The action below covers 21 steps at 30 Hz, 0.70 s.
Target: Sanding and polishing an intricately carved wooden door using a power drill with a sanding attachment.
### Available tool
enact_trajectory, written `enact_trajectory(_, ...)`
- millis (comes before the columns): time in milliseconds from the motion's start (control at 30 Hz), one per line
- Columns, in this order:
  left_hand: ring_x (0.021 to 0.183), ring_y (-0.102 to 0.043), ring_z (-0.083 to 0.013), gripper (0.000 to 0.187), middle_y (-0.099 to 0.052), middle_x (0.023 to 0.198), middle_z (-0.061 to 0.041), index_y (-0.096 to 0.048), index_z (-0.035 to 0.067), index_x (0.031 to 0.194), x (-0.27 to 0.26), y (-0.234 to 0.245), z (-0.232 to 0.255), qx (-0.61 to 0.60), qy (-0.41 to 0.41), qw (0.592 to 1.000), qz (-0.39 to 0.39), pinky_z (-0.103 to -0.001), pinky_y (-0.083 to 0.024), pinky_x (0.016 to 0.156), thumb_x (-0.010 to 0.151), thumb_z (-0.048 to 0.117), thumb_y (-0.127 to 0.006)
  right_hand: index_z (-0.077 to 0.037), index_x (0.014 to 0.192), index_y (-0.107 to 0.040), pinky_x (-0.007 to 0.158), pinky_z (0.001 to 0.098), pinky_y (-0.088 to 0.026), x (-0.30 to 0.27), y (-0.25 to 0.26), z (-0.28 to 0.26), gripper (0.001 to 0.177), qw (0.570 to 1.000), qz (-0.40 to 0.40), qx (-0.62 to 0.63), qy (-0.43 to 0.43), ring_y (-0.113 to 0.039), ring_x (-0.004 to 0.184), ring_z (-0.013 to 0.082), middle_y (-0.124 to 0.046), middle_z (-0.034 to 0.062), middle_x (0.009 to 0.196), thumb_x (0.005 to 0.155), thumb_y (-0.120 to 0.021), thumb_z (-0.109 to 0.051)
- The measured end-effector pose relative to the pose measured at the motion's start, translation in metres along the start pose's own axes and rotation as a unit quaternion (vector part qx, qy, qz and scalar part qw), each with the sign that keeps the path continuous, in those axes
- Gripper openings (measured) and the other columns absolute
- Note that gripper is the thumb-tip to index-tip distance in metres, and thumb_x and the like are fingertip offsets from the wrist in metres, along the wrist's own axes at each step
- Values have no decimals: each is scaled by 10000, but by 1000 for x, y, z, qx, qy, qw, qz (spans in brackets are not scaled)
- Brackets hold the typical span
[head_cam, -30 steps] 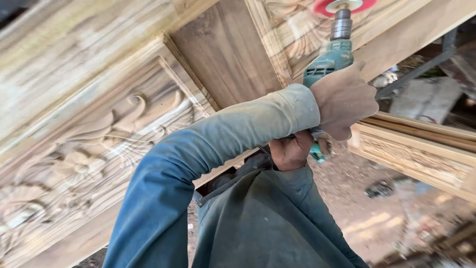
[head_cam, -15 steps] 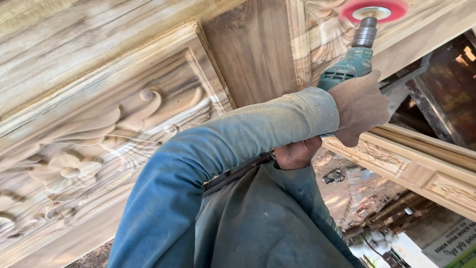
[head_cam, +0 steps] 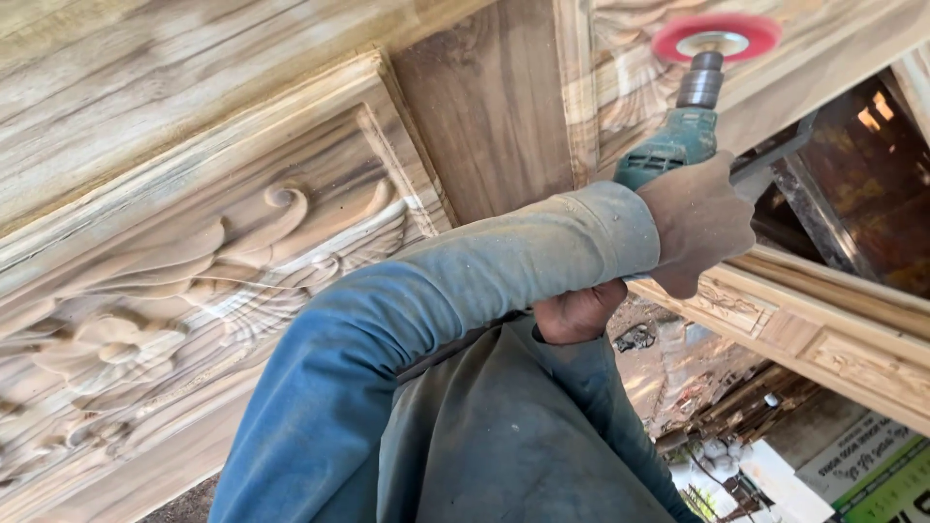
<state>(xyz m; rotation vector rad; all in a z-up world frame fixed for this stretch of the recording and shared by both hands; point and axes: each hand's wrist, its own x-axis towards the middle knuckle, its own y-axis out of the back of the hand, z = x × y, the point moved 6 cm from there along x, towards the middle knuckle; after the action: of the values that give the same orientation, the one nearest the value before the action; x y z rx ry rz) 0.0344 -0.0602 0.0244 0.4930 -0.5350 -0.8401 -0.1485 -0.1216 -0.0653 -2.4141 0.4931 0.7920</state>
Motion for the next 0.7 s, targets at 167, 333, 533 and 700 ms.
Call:
enact_trajectory(167, 679, -661, -191, 271, -715, 782, 15, -757, 207, 820, 1, -12, 2, -19, 7, 998, -56, -387, -452, 745, 687, 442, -775, 0, 1236, -666, 994, 421, -601, -6, 24, 1, 258, 1000, -7, 7, 6, -722, 1089, 244, -730, 108, 1142, 1083, -563, -181)
enact_trajectory(333, 721, -670, -210, 203, -721, 787, 4, -765, 231, 798, 4, -13, 7, -17, 15, 998, -54, -396, -465, 782, 682, 398, -762, -16, 1246, -649, 1000, 408, -604, -9, -9, -6, 313, 999, 29, -32, -12, -715, 1127, 245, -721, 115, 1208, 1008, -561, -199)
enact_trajectory(533, 709, -675, -196, 248, -717, 792, 10, -755, 211, 834, 12, -23, 10, 4, 9, 998, -68, -410, -467, 810, 713, 427, -769, -3, 1261, -633, 985, 414, -607, -7, 10, -8, 310, 999, 31, -22, -8, -714, 1117, 248, -720, 125, 1193, 1039, -545, -201)
enact_trajectory(700, 657, -667, -213, 354, -717, 792, 2, -752, 244, 837, 26, -23, -4, -5, 19, 997, 69, -450, -478, 770, 574, 476, -799, 34, 1355, -623, 946, 405, -608, 9, 26, -8, 305, 998, -64, 10, 11, -717, 1076, 245, -718, 139, 1151, 1130, -556, -160)
